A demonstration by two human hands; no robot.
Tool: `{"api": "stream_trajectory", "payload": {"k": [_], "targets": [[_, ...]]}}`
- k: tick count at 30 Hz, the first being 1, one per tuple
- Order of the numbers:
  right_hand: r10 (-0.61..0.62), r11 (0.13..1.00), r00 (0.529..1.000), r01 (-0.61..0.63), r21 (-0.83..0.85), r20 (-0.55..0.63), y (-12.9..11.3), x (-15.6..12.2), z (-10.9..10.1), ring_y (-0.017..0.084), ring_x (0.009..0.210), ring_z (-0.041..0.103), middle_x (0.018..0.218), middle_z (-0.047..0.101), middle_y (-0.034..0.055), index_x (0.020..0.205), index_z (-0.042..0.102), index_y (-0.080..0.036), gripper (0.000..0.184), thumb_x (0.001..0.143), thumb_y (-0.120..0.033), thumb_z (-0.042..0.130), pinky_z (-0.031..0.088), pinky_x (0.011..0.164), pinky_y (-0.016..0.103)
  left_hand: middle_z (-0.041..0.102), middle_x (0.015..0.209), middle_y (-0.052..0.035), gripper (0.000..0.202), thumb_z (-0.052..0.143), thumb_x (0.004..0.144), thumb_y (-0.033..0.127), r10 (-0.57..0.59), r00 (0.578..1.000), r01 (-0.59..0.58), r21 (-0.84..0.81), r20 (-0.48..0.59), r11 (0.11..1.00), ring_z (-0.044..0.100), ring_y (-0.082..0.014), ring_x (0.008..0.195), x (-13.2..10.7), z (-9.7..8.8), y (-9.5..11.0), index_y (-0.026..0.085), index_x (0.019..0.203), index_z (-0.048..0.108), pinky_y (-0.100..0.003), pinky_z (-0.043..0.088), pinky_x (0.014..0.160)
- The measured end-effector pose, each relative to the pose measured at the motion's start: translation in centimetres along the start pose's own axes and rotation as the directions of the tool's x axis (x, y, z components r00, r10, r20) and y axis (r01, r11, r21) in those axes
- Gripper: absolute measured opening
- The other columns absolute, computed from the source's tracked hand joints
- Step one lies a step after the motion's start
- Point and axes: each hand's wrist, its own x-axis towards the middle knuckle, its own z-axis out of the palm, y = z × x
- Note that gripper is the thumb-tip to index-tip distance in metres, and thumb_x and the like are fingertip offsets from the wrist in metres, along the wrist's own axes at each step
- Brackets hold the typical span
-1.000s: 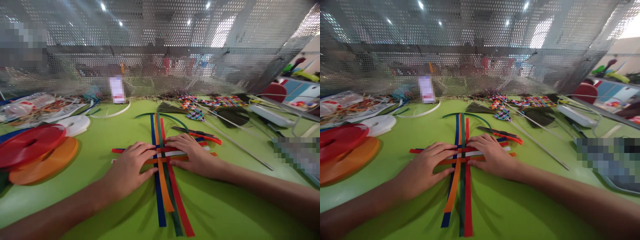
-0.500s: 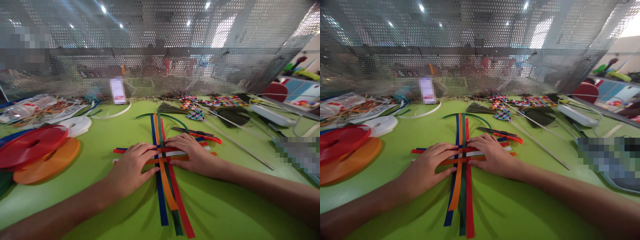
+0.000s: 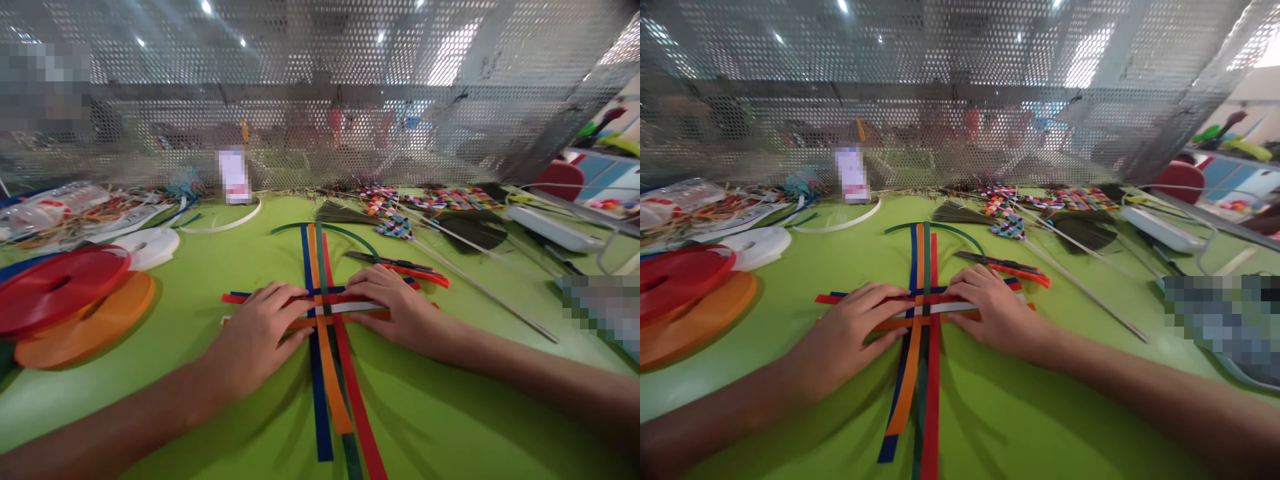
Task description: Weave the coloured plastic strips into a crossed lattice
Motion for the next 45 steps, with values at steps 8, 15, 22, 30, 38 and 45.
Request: {"api": "stream_trajectory", "payload": {"k": [8,15,22,30,38,45], "targets": [[-0.003,1.0,1.0,0.003,-0.025,-0.003,-0.3,0.12,-0.15,0.024,0.093,0.059,0.097,0.066,0.0092,0.113,0.072,-0.021,0.02,0.096,-0.026,0.062,0.054,0.083,0.041,0.065,0.117,-0.0093,0.021,0.06,0.097,0.018,0.012,1.0,-0.011,-0.035,0.01,0.999,0.059,-0.0286,0.111,0.27,-0.16,0.08,0.021,0.117,0.068,-0.049,0.055,0.094],[-0.028,0.998,1.0,0.029,-0.048,0.013,-0.48,0.2,-0.36,0.023,0.091,0.058,0.095,0.067,0.0083,0.109,0.073,-0.022,0.019,0.098,-0.026,0.058,0.052,0.084,0.04,0.064,0.116,-0.0097,0.022,0.056,0.1,0.021,0.03,1.0,-0.03,-0.037,-0.005,0.999,0.06,-0.0275,0.109,0.09,0.12,-0.07,0.02,0.118,0.068,-0.047,0.055,0.093],[-0.097,0.994,0.995,0.097,-0.045,-0.004,-0.67,0.14,-0.43,0.023,0.094,0.059,0.099,0.069,0.0101,0.096,0.074,-0.018,0.019,0.099,-0.022,0.056,0.053,0.085,0.041,0.065,0.11,-0.0098,0.022,0.053,0.101,0.022,0.038,0.999,-0.038,-0.031,-0.005,0.999,0.06,-0.027,0.105,0.2,0.08,0.02,0.019,0.115,0.07,-0.046,0.055,0.09],[-0.087,0.994,0.996,0.086,-0.063,-0.015,-0.7,0.18,-0.3,0.025,0.098,0.062,0.105,0.069,0.0112,0.099,0.073,-0.019,0.018,0.099,-0.023,0.056,0.054,0.085,0.043,0.064,0.112,-0.0099,0.02,0.057,0.099,0.019,0.033,0.999,-0.034,-0.034,-0.025,0.999,0.06,-0.0272,0.106,0.1,0.18,0.07,0.019,0.113,0.071,-0.047,0.056,0.091],[-0.089,0.995,0.996,0.089,-0.042,0.003,-0.45,0.19,-0.17,0.023,0.095,0.062,0.101,0.07,0.0096,0.118,0.071,-0.02,0.025,0.101,-0.025,0.053,0.053,0.085,0.041,0.063,0.119,-0.01,0.021,0.061,0.097,0.018,0.015,0.999,-0.016,-0.028,-0.038,0.999,0.059,-0.0284,0.111,0.1,0.22,0.16,0.019,0.115,0.07,-0.05,0.055,0.095],[-0.119,0.992,0.993,0.119,-0.05,-0.003,-0.22,-0.03,0.0,0.023,0.096,0.061,0.103,0.069,0.0095,0.108,0.076,-0.021,0.024,0.102,-0.025,0.053,0.052,0.084,0.04,0.064,0.116,-0.0101,0.021,0.062,0.095,0.016,0.014,0.999,-0.015,-0.03,-0.034,0.999,0.06,-0.0283,0.11,0.08,0.18,0.22,0.019,0.115,0.07,-0.049,0.055,0.095]]}}
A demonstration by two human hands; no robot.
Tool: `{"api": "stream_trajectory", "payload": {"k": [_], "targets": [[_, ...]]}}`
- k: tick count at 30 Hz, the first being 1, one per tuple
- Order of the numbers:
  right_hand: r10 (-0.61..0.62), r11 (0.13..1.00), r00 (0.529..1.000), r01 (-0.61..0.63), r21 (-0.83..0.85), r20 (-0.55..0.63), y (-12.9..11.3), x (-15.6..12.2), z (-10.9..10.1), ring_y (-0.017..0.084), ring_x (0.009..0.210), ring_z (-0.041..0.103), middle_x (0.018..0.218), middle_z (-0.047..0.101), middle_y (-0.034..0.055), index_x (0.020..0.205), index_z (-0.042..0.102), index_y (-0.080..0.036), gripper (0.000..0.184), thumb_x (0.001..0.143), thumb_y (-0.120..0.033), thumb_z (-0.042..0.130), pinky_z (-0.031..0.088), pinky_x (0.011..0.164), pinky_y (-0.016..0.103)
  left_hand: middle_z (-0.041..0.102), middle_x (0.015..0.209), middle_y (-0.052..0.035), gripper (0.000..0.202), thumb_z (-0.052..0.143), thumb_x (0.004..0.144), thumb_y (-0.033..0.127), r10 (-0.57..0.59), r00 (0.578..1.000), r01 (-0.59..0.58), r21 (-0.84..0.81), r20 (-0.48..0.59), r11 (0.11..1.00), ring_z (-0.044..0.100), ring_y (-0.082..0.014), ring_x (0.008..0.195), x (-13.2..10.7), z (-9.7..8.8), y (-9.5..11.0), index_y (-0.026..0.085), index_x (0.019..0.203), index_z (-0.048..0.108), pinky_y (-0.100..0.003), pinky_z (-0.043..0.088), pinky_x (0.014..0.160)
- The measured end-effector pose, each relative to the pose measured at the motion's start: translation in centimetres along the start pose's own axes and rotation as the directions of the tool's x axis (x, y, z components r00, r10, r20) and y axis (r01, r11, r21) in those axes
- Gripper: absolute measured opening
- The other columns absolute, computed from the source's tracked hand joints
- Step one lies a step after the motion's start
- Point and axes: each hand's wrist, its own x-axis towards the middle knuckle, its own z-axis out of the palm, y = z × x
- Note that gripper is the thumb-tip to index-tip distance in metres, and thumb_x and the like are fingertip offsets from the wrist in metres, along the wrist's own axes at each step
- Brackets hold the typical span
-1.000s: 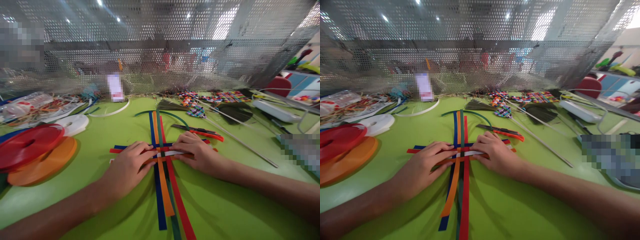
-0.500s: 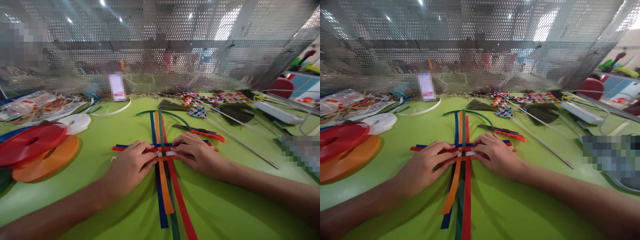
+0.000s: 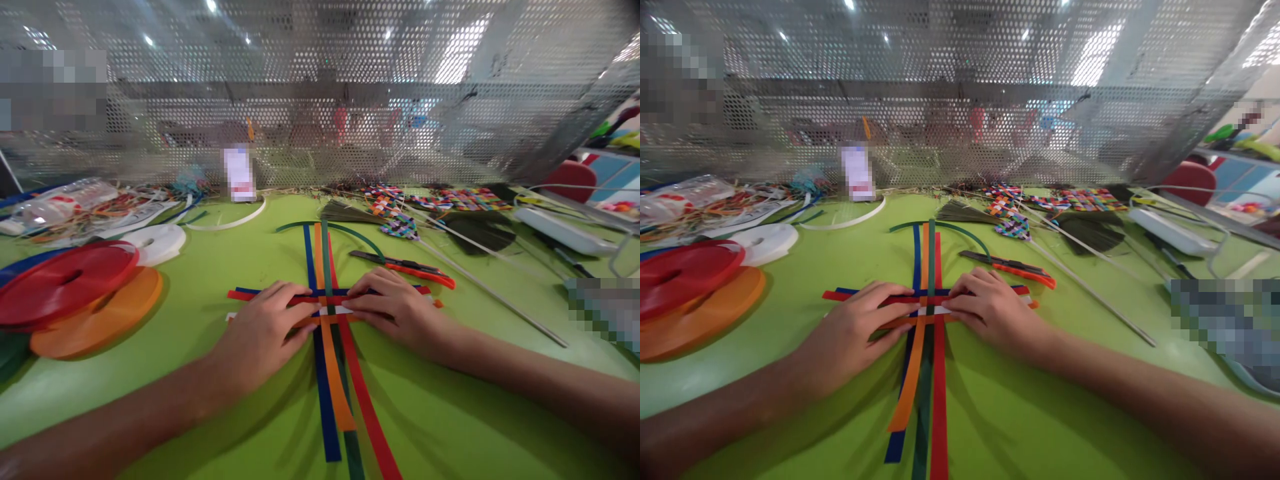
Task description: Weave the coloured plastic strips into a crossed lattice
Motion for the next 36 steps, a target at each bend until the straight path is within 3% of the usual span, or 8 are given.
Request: {"api": "stream_trajectory", "payload": {"k": [3,10,16,27,36], "targets": [[-0.002,1.0,1.0,0.002,0.001,-0.002,-0.05,-0.1,0.02,0.022,0.096,0.06,0.104,0.069,0.0102,0.104,0.076,-0.019,0.023,0.101,-0.023,0.053,0.052,0.084,0.04,0.064,0.116,-0.0102,0.023,0.064,0.094,0.015,-0.007,1.0,0.007,-0.01,0.009,1.0,0.06,-0.0282,0.11,-0.01,0.0,0.17,0.018,0.117,0.07,-0.048,0.056,0.094],[-0.038,0.998,0.999,0.038,-0.046,-0.008,-0.05,-0.33,0.12,0.024,0.098,0.061,0.108,0.068,0.0118,0.117,0.072,-0.019,0.025,0.101,-0.022,0.052,0.053,0.084,0.04,0.065,0.115,-0.0115,0.025,0.064,0.094,0.016,-0.018,0.999,0.018,-0.002,0.041,1.0,0.059,-0.0305,0.109,0.0,-0.12,0.3,0.015,0.119,0.07,-0.052,0.055,0.092],[-0.023,0.997,1.0,0.025,-0.077,0.019,-0.38,-0.22,-0.32,0.025,0.102,0.062,0.117,0.068,0.0114,0.118,0.072,-0.02,0.026,0.101,-0.026,0.054,0.055,0.088,0.042,0.065,0.118,-0.0129,0.028,0.064,0.093,0.016,0.004,1.0,-0.004,-0.008,0.0,1.0,0.06,-0.0301,0.111,-0.14,0.14,-0.04,0.011,0.121,0.067,-0.052,0.056,0.094],[-0.036,0.996,0.999,0.038,-0.082,0.019,-0.35,-0.15,-0.35,0.023,0.102,0.063,0.114,0.07,0.0101,0.108,0.076,-0.02,0.024,0.101,-0.027,0.054,0.054,0.09,0.041,0.066,0.118,-0.012,0.016,0.063,0.095,0.019,0.025,1.0,-0.025,0.01,-0.003,1.0,0.061,-0.0292,0.11,-0.16,0.23,-0.28,0.012,0.11,0.068,-0.051,0.056,0.095],[-0.045,0.995,0.999,0.047,-0.092,0.019,-0.08,-0.28,-0.09,0.024,0.102,0.063,0.114,0.071,0.01,0.12,0.072,-0.022,0.027,0.1,-0.027,0.055,0.055,0.09,0.043,0.067,0.117,-0.0126,0.015,0.066,0.092,0.015,0.021,1.0,-0.021,0.017,-0.018,1.0,0.063,-0.0291,0.109,-0.21,0.14,-0.11,0.011,0.107,0.068,-0.051,0.057,0.094]]}}
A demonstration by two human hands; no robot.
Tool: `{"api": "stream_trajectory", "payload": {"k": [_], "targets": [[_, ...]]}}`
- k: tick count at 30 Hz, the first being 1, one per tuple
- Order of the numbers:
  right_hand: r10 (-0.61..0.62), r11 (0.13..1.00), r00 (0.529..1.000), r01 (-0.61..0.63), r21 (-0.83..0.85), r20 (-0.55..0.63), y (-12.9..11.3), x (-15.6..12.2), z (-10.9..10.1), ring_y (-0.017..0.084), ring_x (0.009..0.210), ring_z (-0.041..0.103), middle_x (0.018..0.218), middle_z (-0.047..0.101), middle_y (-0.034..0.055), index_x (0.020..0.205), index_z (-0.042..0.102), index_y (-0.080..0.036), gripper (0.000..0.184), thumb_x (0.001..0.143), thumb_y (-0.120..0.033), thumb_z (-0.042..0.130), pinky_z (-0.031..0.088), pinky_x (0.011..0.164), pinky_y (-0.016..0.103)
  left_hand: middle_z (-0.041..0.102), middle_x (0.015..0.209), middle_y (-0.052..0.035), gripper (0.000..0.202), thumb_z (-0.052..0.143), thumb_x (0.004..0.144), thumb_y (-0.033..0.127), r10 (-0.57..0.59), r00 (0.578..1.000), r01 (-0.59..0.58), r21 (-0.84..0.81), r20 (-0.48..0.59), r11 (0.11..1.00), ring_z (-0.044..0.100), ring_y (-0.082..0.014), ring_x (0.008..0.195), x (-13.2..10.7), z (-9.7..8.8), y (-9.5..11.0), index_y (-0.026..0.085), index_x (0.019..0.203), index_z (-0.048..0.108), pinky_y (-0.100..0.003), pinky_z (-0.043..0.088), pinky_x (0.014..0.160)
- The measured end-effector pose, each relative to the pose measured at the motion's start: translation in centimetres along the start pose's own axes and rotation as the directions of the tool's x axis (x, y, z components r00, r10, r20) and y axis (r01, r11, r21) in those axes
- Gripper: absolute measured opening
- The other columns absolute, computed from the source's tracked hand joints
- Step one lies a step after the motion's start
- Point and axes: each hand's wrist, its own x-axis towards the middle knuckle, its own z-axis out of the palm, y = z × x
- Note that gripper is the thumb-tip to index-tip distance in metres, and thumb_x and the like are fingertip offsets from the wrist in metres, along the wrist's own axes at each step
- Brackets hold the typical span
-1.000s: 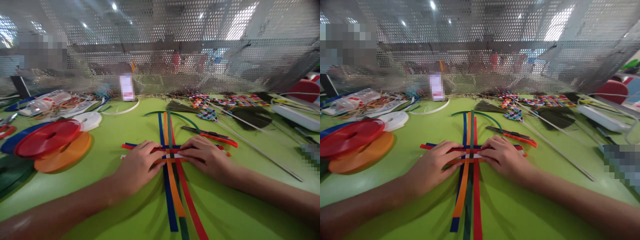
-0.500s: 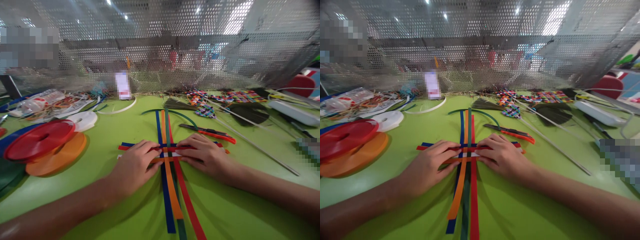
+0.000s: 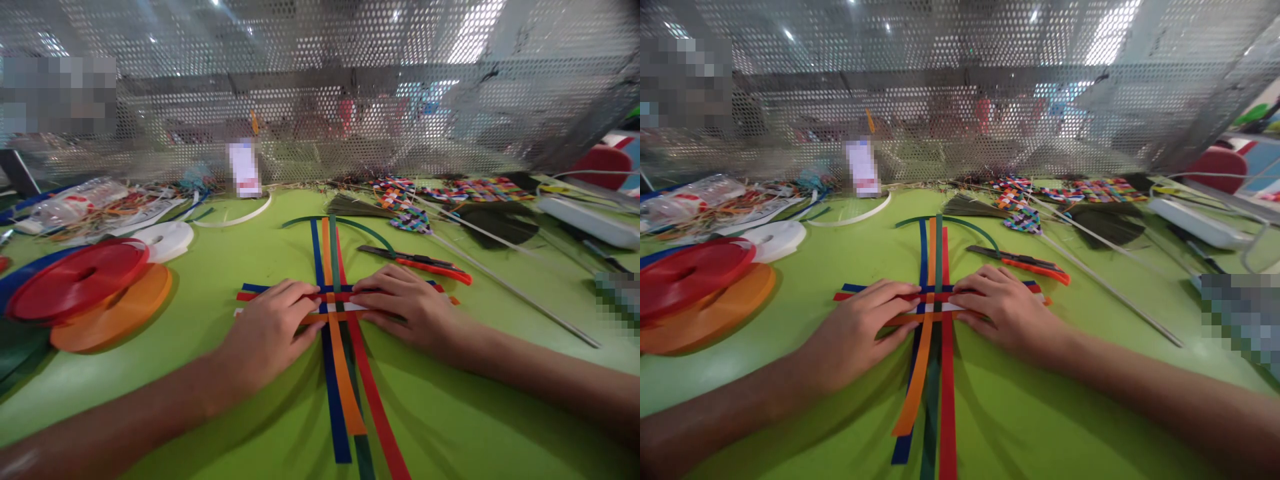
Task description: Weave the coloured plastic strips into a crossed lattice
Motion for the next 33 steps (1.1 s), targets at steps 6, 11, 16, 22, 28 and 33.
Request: {"api": "stream_trajectory", "payload": {"k": [6,11,16,22,28,33], "targets": [[0.021,1.0,1.0,-0.021,0.008,-0.002,0.05,-0.14,-0.03,0.025,0.106,0.062,0.121,0.069,0.01,0.122,0.072,-0.025,0.028,0.1,-0.028,0.055,0.055,0.092,0.044,0.067,0.116,-0.0123,0.013,0.065,0.093,0.015,0.012,1.0,-0.012,-0.005,-0.013,1.0,0.063,-0.0288,0.106,0.12,0.02,0.04,0.011,0.105,0.067,-0.051,0.058,0.091],[0.027,0.999,0.999,-0.028,0.035,0.023,0.02,-0.09,-0.13,0.024,0.105,0.061,0.122,0.07,0.0078,0.124,0.072,-0.028,0.029,0.101,-0.028,0.054,0.055,0.091,0.043,0.067,0.114,-0.0103,0.013,0.065,0.093,0.012,0.01,1.0,-0.01,-0.02,-0.004,1.0,0.063,-0.0277,0.105,0.18,-0.03,-0.03,0.013,0.106,0.067,-0.05,0.057,0.091],[0.022,0.998,0.999,-0.024,0.061,0.025,0.01,0.02,-0.18,0.023,0.103,0.061,0.12,0.072,0.006,0.123,0.073,-0.027,0.028,0.101,-0.029,0.055,0.055,0.091,0.043,0.068,0.113,-0.0099,0.014,0.064,0.094,0.011,0.015,1.0,-0.015,-0.011,0.0,1.0,0.063,-0.0278,0.106,0.24,0.01,-0.1,0.013,0.107,0.067,-0.049,0.057,0.09],[0.033,0.996,0.999,-0.034,0.08,0.018,-0.19,0.14,-0.35,0.023,0.102,0.061,0.114,0.073,0.007,0.122,0.073,-0.029,0.028,0.101,-0.027,0.056,0.055,0.089,0.043,0.069,0.108,-0.0095,0.014,0.064,0.094,0.011,0.024,1.0,-0.024,0.006,0.0,1.0,0.064,-0.0274,0.101,0.26,-0.15,0.11,0.013,0.107,0.069,-0.047,0.058,0.087],[0.05,0.997,0.999,-0.05,0.062,0.01,0.02,-0.06,-0.13,0.023,0.109,0.061,0.124,0.069,0.0076,0.124,0.073,-0.032,0.029,0.099,-0.027,0.058,0.055,0.094,0.045,0.069,0.109,-0.0087,0.018,0.065,0.094,0.013,0.01,1.0,-0.01,0.002,-0.012,1.0,0.064,-0.0264,0.101,0.26,-0.28,0.22,0.015,0.111,0.07,-0.046,0.058,0.087],[0.053,0.994,0.998,-0.055,0.092,0.026,-0.05,-0.02,-0.23,0.023,0.107,0.061,0.119,0.071,0.0069,0.123,0.073,-0.03,0.028,0.1,-0.026,0.058,0.055,0.093,0.044,0.069,0.11,-0.0088,0.02,0.061,0.096,0.014,0.01,1.0,-0.01,-0.014,-0.001,1.0,0.064,-0.0256,0.101,0.27,-0.28,0.16,0.015,0.115,0.069,-0.045,0.058,0.088]]}}
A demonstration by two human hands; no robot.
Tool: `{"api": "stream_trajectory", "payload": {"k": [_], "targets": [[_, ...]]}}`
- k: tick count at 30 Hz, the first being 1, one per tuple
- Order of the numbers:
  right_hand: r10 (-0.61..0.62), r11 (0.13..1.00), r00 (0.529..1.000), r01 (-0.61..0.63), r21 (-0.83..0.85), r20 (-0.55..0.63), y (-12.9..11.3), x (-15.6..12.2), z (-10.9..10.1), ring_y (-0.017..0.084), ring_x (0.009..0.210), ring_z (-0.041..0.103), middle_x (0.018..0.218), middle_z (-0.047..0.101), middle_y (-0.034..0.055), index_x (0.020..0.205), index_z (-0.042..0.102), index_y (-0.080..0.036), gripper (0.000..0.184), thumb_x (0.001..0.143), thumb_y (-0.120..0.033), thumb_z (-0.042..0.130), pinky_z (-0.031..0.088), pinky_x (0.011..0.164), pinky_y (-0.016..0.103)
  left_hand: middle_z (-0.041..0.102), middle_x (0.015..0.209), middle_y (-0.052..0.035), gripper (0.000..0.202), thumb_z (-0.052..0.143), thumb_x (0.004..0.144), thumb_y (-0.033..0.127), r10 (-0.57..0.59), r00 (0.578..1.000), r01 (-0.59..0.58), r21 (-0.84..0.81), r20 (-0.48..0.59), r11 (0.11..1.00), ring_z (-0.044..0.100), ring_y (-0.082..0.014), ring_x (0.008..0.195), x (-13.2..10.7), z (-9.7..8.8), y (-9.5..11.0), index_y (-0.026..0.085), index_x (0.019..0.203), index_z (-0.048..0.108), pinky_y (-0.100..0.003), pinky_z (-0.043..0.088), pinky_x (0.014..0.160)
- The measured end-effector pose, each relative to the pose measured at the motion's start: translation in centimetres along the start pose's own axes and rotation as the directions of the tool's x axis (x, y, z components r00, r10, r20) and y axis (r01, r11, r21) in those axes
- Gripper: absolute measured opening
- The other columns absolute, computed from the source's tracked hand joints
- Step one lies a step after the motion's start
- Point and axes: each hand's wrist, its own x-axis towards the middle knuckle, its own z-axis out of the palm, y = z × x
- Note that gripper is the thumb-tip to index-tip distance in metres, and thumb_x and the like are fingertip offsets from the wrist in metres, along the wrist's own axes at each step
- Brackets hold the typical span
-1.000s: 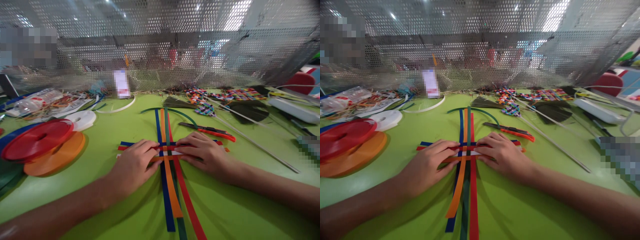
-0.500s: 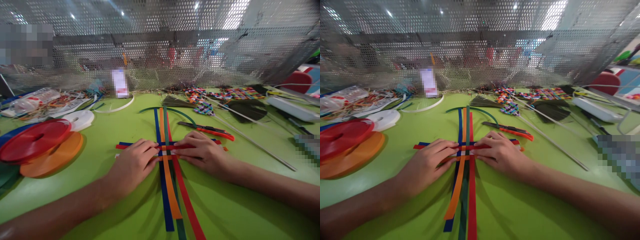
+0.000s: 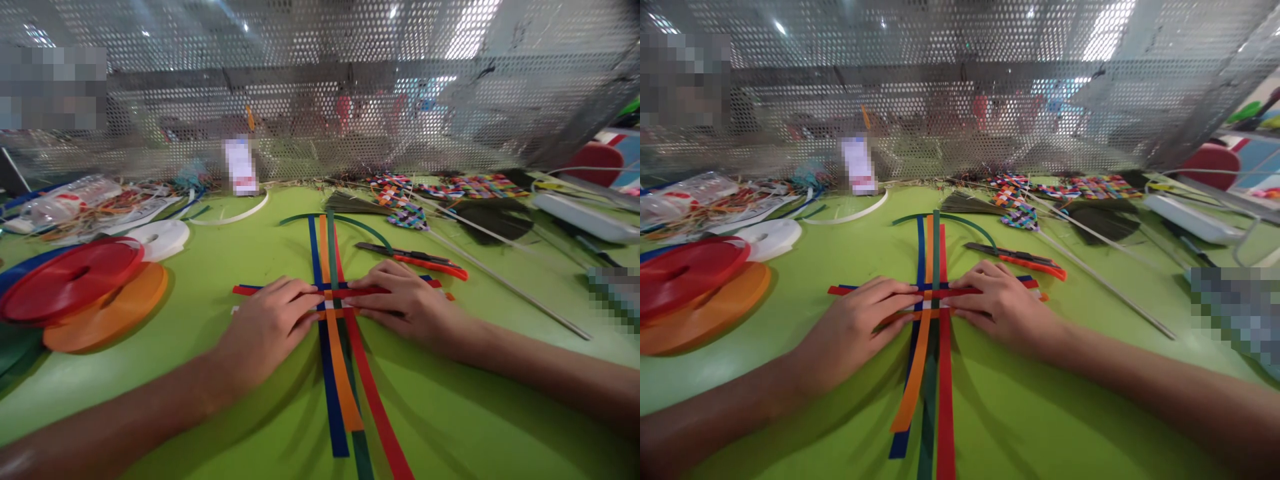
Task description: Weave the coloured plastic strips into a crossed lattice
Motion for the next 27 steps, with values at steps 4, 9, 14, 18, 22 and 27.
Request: {"api": "stream_trajectory", "payload": {"k": [4,9,14,18,22,27], "targets": [[-0.004,1.0,1.0,0.004,0.01,-0.003,-0.14,0.09,-0.13,0.023,0.105,0.061,0.118,0.072,0.0065,0.124,0.072,-0.03,0.029,0.1,-0.026,0.057,0.055,0.093,0.044,0.068,0.11,-0.0089,0.02,0.059,0.098,0.016,-0.003,1.0,0.003,0.004,0.001,1.0,0.064,-0.0251,0.102,-0.02,0.02,-0.01,0.016,0.115,0.07,-0.044,0.058,0.089],[-0.015,1.0,1.0,0.015,0.002,0.0,-0.06,0.09,-0.05,0.023,0.103,0.061,0.117,0.072,0.0072,0.123,0.073,-0.029,0.028,0.101,-0.026,0.056,0.055,0.092,0.045,0.066,0.113,-0.0106,0.019,0.06,0.097,0.019,0.025,0.999,-0.027,0.048,0.042,0.998,0.063,-0.0272,0.105,-0.06,-0.25,-0.01,0.016,0.113,0.071,-0.046,0.058,0.091],[-0.019,1.0,1.0,0.019,-0.012,0.01,-0.2,0.14,-0.19,0.024,0.103,0.061,0.115,0.072,0.0077,0.123,0.073,-0.028,0.028,0.101,-0.026,0.055,0.055,0.092,0.045,0.066,0.112,-0.0115,0.02,0.057,0.099,0.019,0.046,0.996,-0.052,0.079,0.072,0.995,0.064,-0.0279,0.105,-0.02,-0.52,0.04,0.016,0.113,0.071,-0.046,0.058,0.089],[-0.028,1.0,1.0,0.028,-0.015,0.011,-0.23,0.15,-0.22,0.024,0.104,0.06,0.116,0.072,0.0083,0.124,0.072,-0.026,0.029,0.101,-0.025,0.055,0.055,0.093,0.045,0.066,0.113,-0.0105,0.019,0.057,0.099,0.019,0.027,0.997,-0.032,0.082,0.07,0.996,0.064,-0.0268,0.105,0.04,-0.52,0.13,0.018,0.11,0.073,-0.045,0.058,0.09],[-0.038,0.999,0.999,0.038,-0.021,0.007,-0.1,0.1,-0.04,0.024,0.103,0.06,0.116,0.072,0.0087,0.122,0.073,-0.024,0.028,0.102,-0.026,0.053,0.055,0.092,0.046,0.066,0.112,-0.0107,0.019,0.058,0.099,0.017,0.03,0.998,-0.035,0.082,0.059,0.996,0.064,-0.0271,0.104,0.01,-0.49,0.21,0.017,0.11,0.073,-0.047,0.059,0.089],[-0.041,0.999,0.999,0.041,-0.014,0.008,-0.08,0.11,-0.01,0.024,0.102,0.061,0.116,0.072,0.0083,0.123,0.072,-0.026,0.028,0.102,-0.026,0.054,0.055,0.09,0.046,0.067,0.112,-0.0099,0.018,0.058,0.098,0.017,0.036,0.998,-0.04,0.086,0.045,0.995,0.065,-0.0258,0.103,0.04,-0.43,0.17,0.018,0.108,0.073,-0.043,0.059,0.088]]}}
